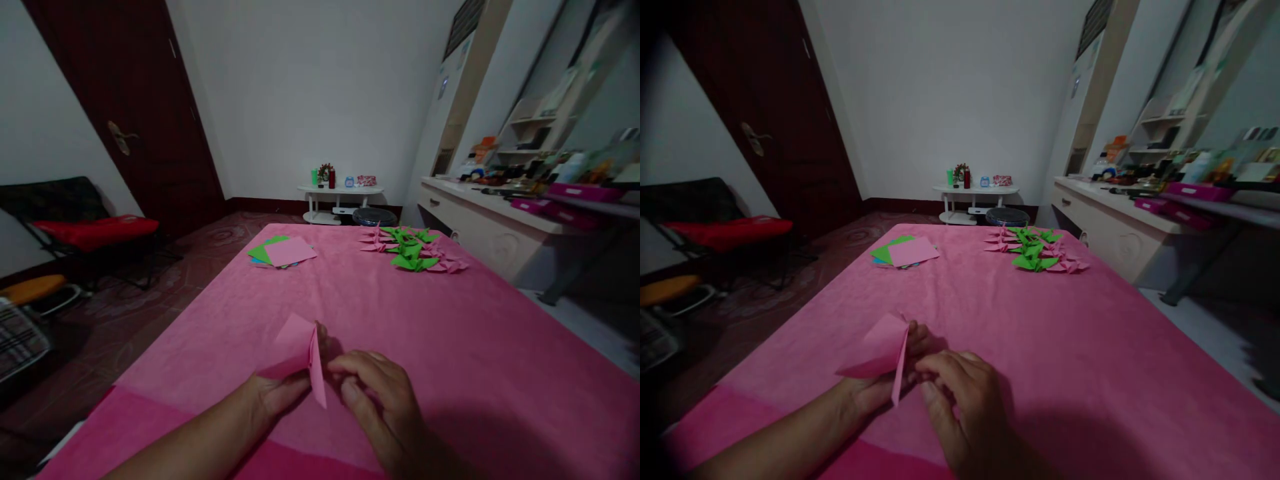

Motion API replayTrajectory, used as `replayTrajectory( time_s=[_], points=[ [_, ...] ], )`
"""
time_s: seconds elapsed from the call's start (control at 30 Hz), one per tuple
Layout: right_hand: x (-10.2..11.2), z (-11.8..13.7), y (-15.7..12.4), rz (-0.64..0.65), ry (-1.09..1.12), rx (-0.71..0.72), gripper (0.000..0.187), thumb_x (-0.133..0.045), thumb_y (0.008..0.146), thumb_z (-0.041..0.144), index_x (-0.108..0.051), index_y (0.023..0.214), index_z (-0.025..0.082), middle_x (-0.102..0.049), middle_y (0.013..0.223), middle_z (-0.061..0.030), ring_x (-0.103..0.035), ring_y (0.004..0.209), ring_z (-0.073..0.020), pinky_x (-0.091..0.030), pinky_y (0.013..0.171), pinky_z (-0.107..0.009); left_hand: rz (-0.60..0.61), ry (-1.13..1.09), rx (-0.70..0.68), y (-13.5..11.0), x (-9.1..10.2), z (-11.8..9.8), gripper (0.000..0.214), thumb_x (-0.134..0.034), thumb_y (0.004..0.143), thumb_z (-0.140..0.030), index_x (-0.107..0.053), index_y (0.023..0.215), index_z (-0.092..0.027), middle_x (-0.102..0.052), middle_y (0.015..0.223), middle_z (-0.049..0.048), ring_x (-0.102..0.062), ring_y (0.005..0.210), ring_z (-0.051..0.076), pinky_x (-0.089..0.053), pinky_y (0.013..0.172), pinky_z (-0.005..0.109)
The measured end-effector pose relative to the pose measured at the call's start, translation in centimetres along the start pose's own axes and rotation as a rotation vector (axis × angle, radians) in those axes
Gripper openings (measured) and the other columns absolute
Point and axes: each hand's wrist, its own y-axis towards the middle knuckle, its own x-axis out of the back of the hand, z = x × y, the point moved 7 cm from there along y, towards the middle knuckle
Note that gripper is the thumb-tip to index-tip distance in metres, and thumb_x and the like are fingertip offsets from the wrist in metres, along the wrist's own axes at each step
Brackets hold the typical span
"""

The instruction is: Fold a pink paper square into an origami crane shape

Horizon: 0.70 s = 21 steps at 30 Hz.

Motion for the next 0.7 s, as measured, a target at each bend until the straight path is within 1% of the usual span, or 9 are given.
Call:
replayTrajectory(
  time_s=[0.07, 0.17, 0.27, 0.37, 0.43, 0.5, 0.6, 0.63, 0.7],
  points=[
    [0.0, 0.3, 0.0, -0.009, 0.023, 0.068, 0.018, -0.044, 0.088, 0.017, -0.058, 0.098, 0.021, -0.066, 0.078, -0.0017, -0.058, 0.067, -0.0143, -0.043, 0.062, -0.026, 0.168, -0.104, 0.022, 0.0, -0.9, -0.4, 0.022, -0.059, 0.08, -0.016, -0.05, 0.06, -0.015, -0.041, 0.057, -0.0025, -0.043, 0.054, 0.009, -0.041, 0.051, 0.019],
    [-0.2, 1.2, -0.1, 0.004, -0.011, 0.249, 0.02, -0.047, 0.085, 0.013, -0.058, 0.1, 0.02, -0.068, 0.081, -0.0022, -0.062, 0.069, -0.0143, -0.047, 0.064, -0.025, 0.369, -0.09, 0.08, -0.3, -1.6, -0.6, 0.034, -0.061, 0.08, -0.024, -0.043, 0.051, -0.016, -0.031, 0.049, -0.0035, -0.033, 0.045, 0.009, -0.032, 0.041, 0.018],
    [-0.6, 1.8, -0.3, 0.026, -0.077, 0.376, 0.022, -0.049, 0.083, 0.013, -0.057, 0.103, 0.019, -0.07, 0.085, -0.0038, -0.063, 0.073, -0.0164, -0.049, 0.069, -0.027, 0.389, 0.054, 0.094, -0.4, -0.5, -0.5, 0.047, -0.056, 0.082, -0.041, -0.039, 0.045, -0.019, -0.023, 0.043, -0.0029, -0.029, 0.042, 0.012, -0.03, 0.041, 0.022],
    [-0.8, 2.0, -0.5, 0.035, -0.084, 0.409, 0.02, -0.049, 0.085, 0.015, -0.057, 0.103, 0.018, -0.07, 0.084, -0.0044, -0.063, 0.071, -0.0172, -0.049, 0.068, -0.028, 0.358, 0.173, 0.074, -0.2, 0.7, -0.2, 0.053, -0.053, 0.081, -0.052, -0.036, 0.041, -0.021, -0.019, 0.038, -0.0029, -0.026, 0.04, 0.013, -0.03, 0.041, 0.025],
    [-0.7, 2.2, -0.5, 0.031, -0.07, 0.406, 0.018, -0.048, 0.085, 0.014, -0.057, 0.101, 0.018, -0.069, 0.082, -0.004, -0.062, 0.069, -0.0167, -0.049, 0.066, -0.028, 0.362, 0.23, 0.067, 0.0, 0.9, 0.0, 0.054, -0.053, 0.079, -0.055, -0.035, 0.04, -0.022, -0.017, 0.037, -0.0036, -0.025, 0.039, 0.012, -0.03, 0.041, 0.026],
    [-0.4, 2.4, -0.5, 0.018, -0.06, 0.397, 0.018, -0.049, 0.084, 0.013, -0.058, 0.099, 0.019, -0.069, 0.08, -0.0033, -0.062, 0.068, -0.016, -0.049, 0.066, -0.027, 0.406, 0.281, 0.06, 0.1, 0.0, -0.2, 0.054, -0.059, 0.073, -0.058, -0.035, 0.04, -0.022, -0.019, 0.036, -0.0041, -0.027, 0.038, 0.011, -0.031, 0.041, 0.026],
    [-0.1, 1.5, -0.5, -0.007, -0.049, 0.311, 0.018, -0.05, 0.084, 0.013, -0.059, 0.097, 0.02, -0.069, 0.079, -0.0025, -0.063, 0.069, -0.0155, -0.049, 0.066, -0.026, 0.552, 0.444, 0.048, -0.4, -2.6, -1.3, 0.05, -0.073, 0.052, -0.058, -0.043, 0.041, -0.019, -0.037, 0.04, -0.0024, -0.039, 0.042, 0.011, -0.036, 0.044, 0.026],
    [0.0, 0.5, -0.4, -0.018, -0.04, 0.236, 0.016, -0.05, 0.085, 0.014, -0.06, 0.096, 0.02, -0.068, 0.079, -0.0025, -0.063, 0.069, -0.0153, -0.049, 0.064, -0.026, 0.594, 0.614, 0.088, -0.6, -3.3, -1.4, 0.045, -0.076, 0.049, -0.054, -0.051, 0.045, -0.017, -0.047, 0.046, 0.0, -0.047, 0.048, 0.012, -0.04, 0.05, 0.027],
    [0.2, -2.1, -0.3, -0.052, -0.009, 0.013, 0.014, -0.048, 0.088, 0.019, -0.061, 0.094, 0.02, -0.067, 0.077, -0.0026, -0.063, 0.066, -0.0144, -0.049, 0.06, -0.024, 0.461, 1.002, 0.149, -0.3, -3.0, -2.0, 0.029, -0.076, 0.055, -0.037, -0.063, 0.064, -0.013, -0.058, 0.064, 0.0019, -0.051, 0.06, 0.012, -0.043, 0.058, 0.024]
  ],
)
